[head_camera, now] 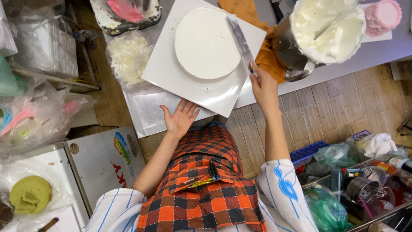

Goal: The person smooths the white frosting on a round cake using a metal spatula. They then wipe the spatula and their hands with an orange cloth and continue to smooth the cake surface. The person also wipes the metal countertop with the cloth.

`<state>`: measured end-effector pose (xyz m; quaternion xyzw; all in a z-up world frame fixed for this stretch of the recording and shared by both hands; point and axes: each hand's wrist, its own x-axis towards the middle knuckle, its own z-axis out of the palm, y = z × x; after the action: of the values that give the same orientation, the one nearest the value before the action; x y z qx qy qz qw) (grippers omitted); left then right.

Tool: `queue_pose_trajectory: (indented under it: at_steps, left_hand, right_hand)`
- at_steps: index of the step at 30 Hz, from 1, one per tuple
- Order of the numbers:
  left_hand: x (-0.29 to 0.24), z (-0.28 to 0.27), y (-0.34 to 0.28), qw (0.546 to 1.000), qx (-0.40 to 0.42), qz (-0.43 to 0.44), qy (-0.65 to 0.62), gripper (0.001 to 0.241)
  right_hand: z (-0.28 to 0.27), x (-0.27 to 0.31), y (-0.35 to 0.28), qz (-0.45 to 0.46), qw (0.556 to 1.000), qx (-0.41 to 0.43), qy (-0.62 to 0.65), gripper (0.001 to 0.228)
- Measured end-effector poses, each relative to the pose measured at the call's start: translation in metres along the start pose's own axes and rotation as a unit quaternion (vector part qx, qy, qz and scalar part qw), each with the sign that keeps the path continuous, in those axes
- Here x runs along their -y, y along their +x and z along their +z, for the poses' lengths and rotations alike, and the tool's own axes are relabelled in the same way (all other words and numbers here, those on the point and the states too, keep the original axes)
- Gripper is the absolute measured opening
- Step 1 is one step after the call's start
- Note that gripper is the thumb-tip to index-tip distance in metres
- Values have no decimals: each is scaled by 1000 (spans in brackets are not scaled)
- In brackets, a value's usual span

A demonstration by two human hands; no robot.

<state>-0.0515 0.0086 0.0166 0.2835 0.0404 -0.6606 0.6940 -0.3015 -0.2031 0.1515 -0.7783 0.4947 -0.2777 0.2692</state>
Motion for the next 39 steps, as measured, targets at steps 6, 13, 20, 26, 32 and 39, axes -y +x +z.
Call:
queue_pose_trajectory:
  at_steps: [6,13,20,26,32,39]
  left_hand:
    - [-3,-5,-5,1000,-19,13,13,127]
    - [3,1,-6,1000,-12,0,10,126]
    - [3,3,-7,999,-12,-32,26,127]
    - [-15,-5,0,1000,-14,-13,8,132]
    - [-26,-15,6,999,-22,24,16,132]
    - [-23,-6,14,999,-32,34,5,125]
  right_hand:
    - [6,23,-25,33,986,138,84,41]
    - [-22,-7,-21,121,907,55,401,41]
    - [-36,-78,-22,-10,956,-276,-96,40]
    - [-23,-52,-128,113,966,-217,-79,40]
    - [-29,-31,-125,146,978,-150,24,37]
    - [-19,-6,-57,69,995,-48,46,38]
